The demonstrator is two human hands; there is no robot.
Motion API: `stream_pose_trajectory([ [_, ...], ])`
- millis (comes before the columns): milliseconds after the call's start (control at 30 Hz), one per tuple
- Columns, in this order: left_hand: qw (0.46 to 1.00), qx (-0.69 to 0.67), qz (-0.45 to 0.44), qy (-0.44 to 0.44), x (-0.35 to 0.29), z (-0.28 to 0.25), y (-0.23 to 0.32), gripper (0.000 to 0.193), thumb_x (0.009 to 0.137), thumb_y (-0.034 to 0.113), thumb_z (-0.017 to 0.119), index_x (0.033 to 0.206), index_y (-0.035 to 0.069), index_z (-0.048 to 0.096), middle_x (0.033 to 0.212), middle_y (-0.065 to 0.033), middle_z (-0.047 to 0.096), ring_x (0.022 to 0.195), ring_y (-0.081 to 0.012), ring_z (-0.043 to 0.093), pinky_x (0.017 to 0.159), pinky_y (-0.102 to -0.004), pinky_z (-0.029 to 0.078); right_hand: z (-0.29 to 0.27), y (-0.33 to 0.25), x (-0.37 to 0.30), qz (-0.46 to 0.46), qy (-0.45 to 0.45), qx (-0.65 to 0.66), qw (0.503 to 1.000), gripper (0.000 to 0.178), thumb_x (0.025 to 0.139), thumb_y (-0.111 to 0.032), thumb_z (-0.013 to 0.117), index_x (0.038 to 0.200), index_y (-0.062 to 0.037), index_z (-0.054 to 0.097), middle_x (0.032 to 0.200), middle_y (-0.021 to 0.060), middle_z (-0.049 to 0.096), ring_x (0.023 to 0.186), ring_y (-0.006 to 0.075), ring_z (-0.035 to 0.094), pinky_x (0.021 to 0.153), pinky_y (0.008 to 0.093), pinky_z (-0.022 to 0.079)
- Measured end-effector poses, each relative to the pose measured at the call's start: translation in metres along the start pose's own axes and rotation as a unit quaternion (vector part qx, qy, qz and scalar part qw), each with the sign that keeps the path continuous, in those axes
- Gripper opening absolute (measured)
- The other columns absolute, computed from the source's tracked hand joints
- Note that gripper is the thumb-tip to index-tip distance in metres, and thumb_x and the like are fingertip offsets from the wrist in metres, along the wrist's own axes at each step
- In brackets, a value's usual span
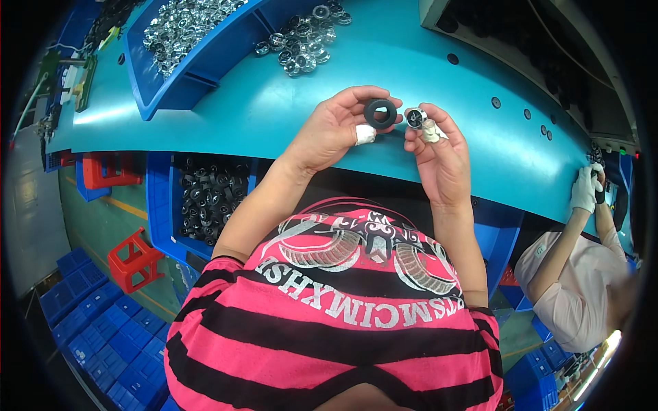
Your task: Assembling small black and white mechanical components at a factory workbench.
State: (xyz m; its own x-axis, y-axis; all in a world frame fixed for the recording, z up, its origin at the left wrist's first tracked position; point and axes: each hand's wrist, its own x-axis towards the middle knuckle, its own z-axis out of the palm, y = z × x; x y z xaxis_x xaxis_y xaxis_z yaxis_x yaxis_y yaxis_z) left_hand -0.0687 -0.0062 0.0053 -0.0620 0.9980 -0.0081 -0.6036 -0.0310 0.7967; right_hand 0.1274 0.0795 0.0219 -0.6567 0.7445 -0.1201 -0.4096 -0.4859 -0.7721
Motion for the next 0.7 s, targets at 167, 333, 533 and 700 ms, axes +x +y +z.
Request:
stream_pose_trajectory([
  [167,1.000,-0.001,-0.008,0.007,0.000,0.000,0.000,0.059,0.088,0.006,0.075,0.141,0.002,0.050,0.139,-0.0196,0.058,0.123,-0.0263,0.062,0.110,-0.0419,0.049,0.002,0.002,0.000,-0.015,0.009,-0.021,1.000,0.034,0.094,-0.005,0.064,0.127,0.0028,0.060,0.115,0.0118,0.066,0.094,0.0185,0.068,0.082,0.0297,0.055],
  [333,0.997,0.071,0.000,0.030,-0.003,0.005,-0.007,0.062,0.088,0.004,0.075,0.143,0.001,0.049,0.136,-0.0154,0.060,0.121,-0.0228,0.062,0.108,-0.0381,0.049,0.017,0.011,-0.001,-0.138,0.036,-0.242,0.960,0.035,0.083,0.007,0.070,0.117,0.0007,0.065,0.109,0.0080,0.066,0.091,0.0169,0.067,0.081,0.0292,0.057],
  [533,0.997,0.064,-0.036,0.038,-0.003,0.009,-0.003,0.060,0.089,0.005,0.074,0.143,-0.003,0.049,0.133,-0.0136,0.062,0.122,-0.0210,0.061,0.106,-0.0339,0.049,0.024,0.008,0.004,-0.250,0.036,-0.472,0.845,0.034,0.074,0.009,0.073,0.105,-0.0049,0.072,0.104,0.0080,0.066,0.081,0.0149,0.069,0.072,0.0276,0.058],
  [700,0.997,0.062,-0.008,0.033,-0.004,0.020,-0.003,0.053,0.093,0.005,0.071,0.141,-0.003,0.051,0.125,-0.0118,0.064,0.115,-0.0186,0.063,0.100,-0.0321,0.052,0.026,0.011,0.002,-0.311,0.043,-0.567,0.762,0.038,0.072,0.012,0.072,0.106,-0.0060,0.071,0.101,0.0076,0.065,0.079,0.0159,0.069,0.068,0.0285,0.058],
])
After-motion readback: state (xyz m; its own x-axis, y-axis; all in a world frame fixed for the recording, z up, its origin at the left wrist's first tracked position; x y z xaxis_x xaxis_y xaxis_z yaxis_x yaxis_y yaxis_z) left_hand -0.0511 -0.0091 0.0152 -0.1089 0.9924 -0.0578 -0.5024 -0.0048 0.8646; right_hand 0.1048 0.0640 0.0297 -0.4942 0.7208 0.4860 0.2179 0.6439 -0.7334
